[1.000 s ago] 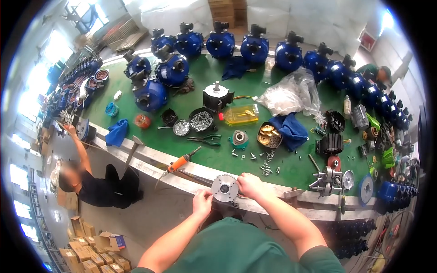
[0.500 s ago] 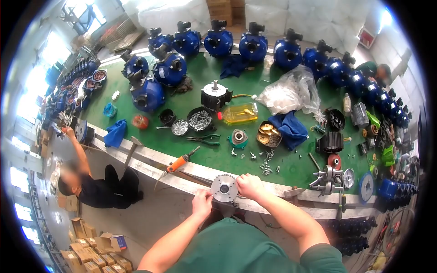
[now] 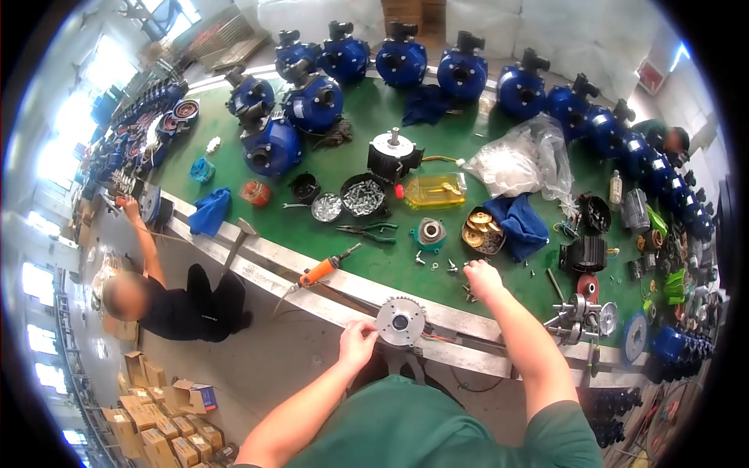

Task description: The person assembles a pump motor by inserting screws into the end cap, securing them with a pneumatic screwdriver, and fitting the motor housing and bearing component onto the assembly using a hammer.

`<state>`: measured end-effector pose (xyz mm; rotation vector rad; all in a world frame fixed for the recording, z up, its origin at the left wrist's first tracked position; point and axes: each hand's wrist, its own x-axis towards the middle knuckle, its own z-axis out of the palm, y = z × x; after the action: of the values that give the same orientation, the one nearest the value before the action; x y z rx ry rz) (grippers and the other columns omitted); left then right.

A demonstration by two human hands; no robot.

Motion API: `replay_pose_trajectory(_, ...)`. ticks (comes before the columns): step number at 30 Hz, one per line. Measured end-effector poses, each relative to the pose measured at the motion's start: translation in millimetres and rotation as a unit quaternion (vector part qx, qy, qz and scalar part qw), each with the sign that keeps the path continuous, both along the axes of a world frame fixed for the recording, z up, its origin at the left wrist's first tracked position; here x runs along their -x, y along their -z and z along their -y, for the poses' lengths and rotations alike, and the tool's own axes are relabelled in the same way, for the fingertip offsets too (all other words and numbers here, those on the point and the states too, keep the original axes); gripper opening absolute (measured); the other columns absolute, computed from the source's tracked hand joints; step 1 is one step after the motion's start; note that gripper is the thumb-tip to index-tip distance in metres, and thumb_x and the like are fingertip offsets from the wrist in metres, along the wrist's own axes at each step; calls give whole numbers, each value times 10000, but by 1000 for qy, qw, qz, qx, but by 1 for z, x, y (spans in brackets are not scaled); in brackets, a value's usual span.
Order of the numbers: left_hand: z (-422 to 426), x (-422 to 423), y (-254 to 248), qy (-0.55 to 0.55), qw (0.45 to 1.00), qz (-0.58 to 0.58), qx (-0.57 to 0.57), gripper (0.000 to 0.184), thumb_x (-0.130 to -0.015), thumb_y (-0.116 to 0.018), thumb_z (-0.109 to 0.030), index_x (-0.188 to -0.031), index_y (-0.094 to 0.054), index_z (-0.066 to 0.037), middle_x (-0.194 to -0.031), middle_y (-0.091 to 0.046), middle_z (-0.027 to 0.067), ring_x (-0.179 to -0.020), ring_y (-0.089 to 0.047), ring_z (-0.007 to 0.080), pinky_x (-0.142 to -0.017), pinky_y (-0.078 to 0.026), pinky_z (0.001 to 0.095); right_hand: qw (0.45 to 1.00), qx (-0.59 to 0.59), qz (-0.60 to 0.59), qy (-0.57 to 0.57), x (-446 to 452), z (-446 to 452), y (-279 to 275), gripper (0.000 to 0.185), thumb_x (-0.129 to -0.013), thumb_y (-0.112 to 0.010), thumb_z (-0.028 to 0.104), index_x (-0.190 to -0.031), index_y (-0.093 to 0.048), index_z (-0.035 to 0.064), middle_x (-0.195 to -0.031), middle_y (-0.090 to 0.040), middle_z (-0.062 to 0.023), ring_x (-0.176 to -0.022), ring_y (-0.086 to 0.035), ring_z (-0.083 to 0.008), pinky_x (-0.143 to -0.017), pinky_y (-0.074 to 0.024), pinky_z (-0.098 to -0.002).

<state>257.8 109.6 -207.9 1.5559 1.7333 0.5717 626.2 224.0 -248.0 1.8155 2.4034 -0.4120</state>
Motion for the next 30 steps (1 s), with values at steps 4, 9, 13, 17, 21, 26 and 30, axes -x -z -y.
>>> replay_pose_trajectory(4,-3,-1,-10,-9,999,12,41,127,-842,-739,-98,-933,-690,-24,-982,-656,141,-884,-690,280,-823,-551,369,999,22,41,-29,3,-12,3,132,-814,-631,63,-933,-687,64,-1031,-675,-119,-1025,-645,-298,-852,-573,-401)
replay_pose_trajectory(9,-3,2,-6,-17,998,18,52,138,-837,-744,-98,-938,-689,-22,-989,-661,141,-893,-694,276,-830,-553,369,998,28,51,-35,1,-15,6,137,-810,-645,67,-939,-690,61,-1026,-685,-124,-1016,-659,-298,-853,-577,-396)
replay_pose_trajectory(13,-4,2,-8,-17,998,19,59,143,-834,-745,-98,-941,-688,-22,-992,-663,142,-897,-694,275,-834,-553,370,998,44,46,-3,-1,-13,10,182,-802,-644,67,-980,-680,57,-1034,-681,-134,-1016,-659,-310,-866,-569,-403)
replay_pose_trajectory(17,-4,6,2,2,999,8,41,149,-841,-750,-79,-957,-691,-6,-985,-658,133,-862,-705,228,-794,-569,339,998,35,-24,47,-8,-5,4,212,-786,-626,51,-996,-656,49,-1017,-659,-163,-1012,-646,-340,-879,-544,-431)
replay_pose_trajectory(21,-6,7,-2,-10,998,23,66,155,-839,-744,-94,-961,-688,-17,-993,-667,141,-900,-700,261,-826,-559,362,987,2,-105,119,-26,7,18,184,-755,-618,29,-938,-630,40,-976,-619,-180,-988,-623,-363,-871,-519,-456)
replay_pose_trajectory(26,-5,9,2,-19,996,33,78,160,-839,-738,-104,-963,-687,-17,-1008,-676,149,-917,-700,278,-846,-553,374,975,-36,-139,172,-34,25,20,130,-735,-630,34,-863,-613,49,-935,-608,-151,-930,-607,-374,-817,-517,-463)
replay_pose_trajectory(30,-5,9,1,-6,997,16,75,166,-850,-735,-92,-981,-688,-3,-1013,-670,146,-904,-712,246,-829,-563,356,985,-62,-111,115,-30,23,18,110,-768,-634,56,-877,-629,49,-961,-640,-140,-954,-621,-343,-849,-527,-438)
